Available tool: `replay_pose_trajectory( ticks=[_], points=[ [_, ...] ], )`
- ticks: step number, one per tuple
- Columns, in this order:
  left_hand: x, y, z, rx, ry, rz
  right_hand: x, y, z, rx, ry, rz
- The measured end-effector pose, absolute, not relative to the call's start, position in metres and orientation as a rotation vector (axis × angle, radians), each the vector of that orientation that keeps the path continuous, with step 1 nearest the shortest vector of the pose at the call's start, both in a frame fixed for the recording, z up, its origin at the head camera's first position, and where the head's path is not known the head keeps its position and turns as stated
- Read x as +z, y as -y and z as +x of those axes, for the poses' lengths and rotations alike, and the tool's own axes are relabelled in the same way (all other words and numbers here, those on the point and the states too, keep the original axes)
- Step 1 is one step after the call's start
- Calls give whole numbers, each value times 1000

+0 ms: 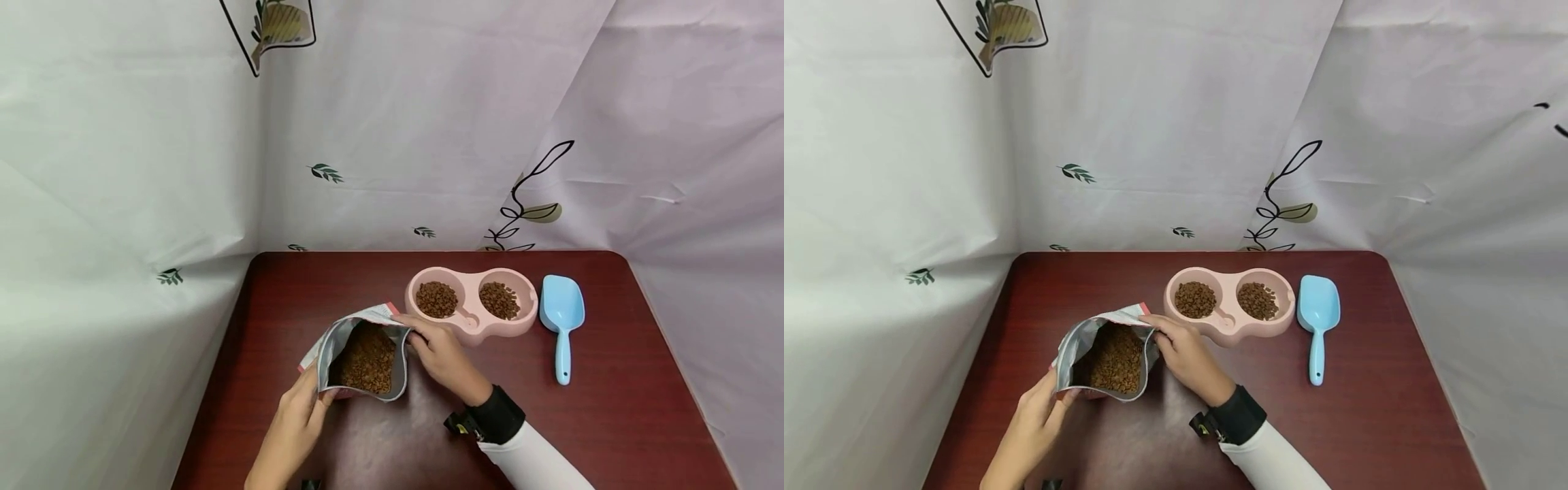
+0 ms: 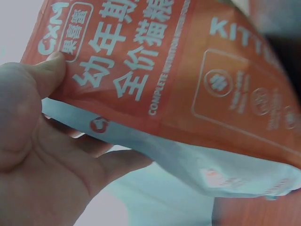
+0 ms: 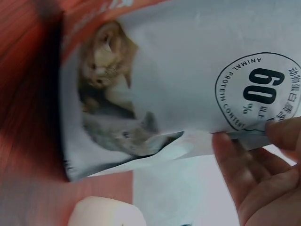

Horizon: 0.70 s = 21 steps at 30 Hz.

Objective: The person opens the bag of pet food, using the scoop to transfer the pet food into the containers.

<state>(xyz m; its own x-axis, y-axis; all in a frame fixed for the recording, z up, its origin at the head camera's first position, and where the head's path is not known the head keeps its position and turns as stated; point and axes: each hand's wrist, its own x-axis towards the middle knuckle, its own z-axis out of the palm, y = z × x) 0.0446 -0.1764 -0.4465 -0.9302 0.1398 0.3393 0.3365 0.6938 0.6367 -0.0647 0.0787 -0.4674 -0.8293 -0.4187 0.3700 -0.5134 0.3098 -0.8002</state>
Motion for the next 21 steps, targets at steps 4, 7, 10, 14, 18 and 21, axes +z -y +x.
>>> replay_pose_trajectory(
  ticks=[4, 7, 10, 14, 18, 21],
  points=[
    [-440, 177, 42, -1177, 2630, -412, -457, -88, -57, 1538, 2509, 809],
    [-439, 176, 39, -1260, 2632, -441, -453, -95, -53, 1476, 2552, 789],
    [-438, 176, 34, -1305, 2632, -454, -454, -100, -54, 1371, 2552, 803],
    [-439, 175, 26, -1305, 2604, -451, -462, -100, -59, 1409, 2498, 887],
    [-438, 178, 18, -1320, 2594, -435, -471, -95, -63, 1458, 2410, 875],
    [-435, 181, 14, -1378, 2599, -417, -475, -94, -62, 1430, 2333, 788]
  ],
)
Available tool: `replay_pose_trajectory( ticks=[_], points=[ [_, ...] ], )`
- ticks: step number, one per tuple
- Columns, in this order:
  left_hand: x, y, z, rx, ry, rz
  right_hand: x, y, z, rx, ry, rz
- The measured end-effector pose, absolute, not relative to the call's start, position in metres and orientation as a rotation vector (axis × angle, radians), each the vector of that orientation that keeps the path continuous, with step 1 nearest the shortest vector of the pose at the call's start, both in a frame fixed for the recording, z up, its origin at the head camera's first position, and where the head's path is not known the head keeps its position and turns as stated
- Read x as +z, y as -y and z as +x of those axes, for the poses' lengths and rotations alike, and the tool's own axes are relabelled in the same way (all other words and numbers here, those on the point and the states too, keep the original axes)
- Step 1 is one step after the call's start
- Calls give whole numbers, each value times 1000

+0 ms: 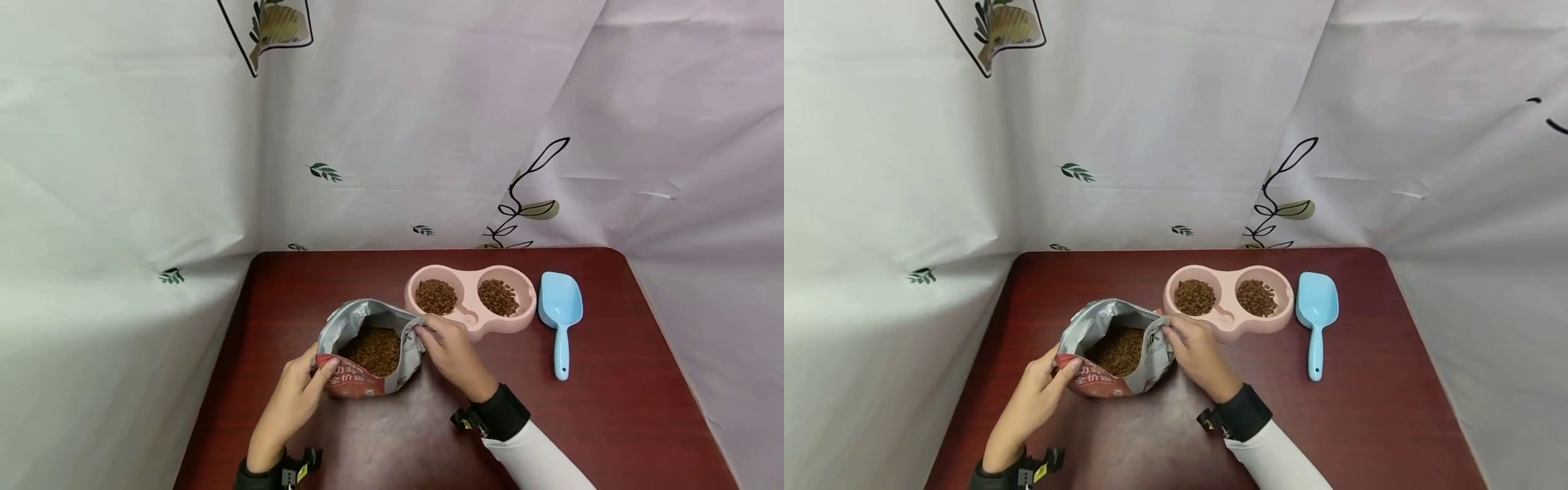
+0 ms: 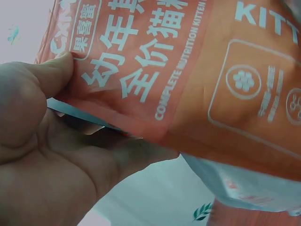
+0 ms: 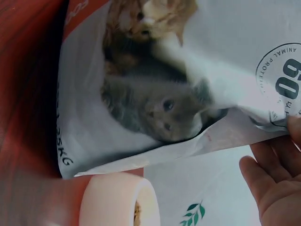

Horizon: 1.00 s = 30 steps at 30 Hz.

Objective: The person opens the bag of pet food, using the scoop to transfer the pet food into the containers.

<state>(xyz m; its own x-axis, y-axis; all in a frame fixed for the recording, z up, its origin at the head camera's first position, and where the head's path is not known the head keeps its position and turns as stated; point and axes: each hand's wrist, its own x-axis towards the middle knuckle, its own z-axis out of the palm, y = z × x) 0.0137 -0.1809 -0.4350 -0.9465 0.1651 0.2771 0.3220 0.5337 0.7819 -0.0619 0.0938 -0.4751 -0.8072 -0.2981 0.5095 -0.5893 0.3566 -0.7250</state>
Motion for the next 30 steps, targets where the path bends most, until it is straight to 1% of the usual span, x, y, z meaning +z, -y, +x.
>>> replay_pose_trajectory(
  ticks=[7, 12, 17, 19, 24, 27, 30],
  points=[
    [-414, 170, 5, -1566, 2617, -403, -475, -116, -45, 1485, 2295, 683],
    [-403, 151, -6, -1716, 2613, -396, -471, -143, -37, 1407, 2338, 591],
    [-406, 128, -23, -1840, 2517, -326, -466, -171, -36, 1318, 2374, 461],
    [-410, 121, -31, -1931, 2419, -280, -457, -179, -35, 1304, 2376, 413],
    [-420, 122, -45, -1992, 2117, -181, -437, -191, -33, 1254, 2388, 275],
    [-422, 123, -41, -1901, 2115, -250, -434, -196, -33, 1209, 2403, 179],
    [-422, 113, -34, -1938, 2144, -414, -434, -200, -32, 1199, 2401, 108]
  ],
)
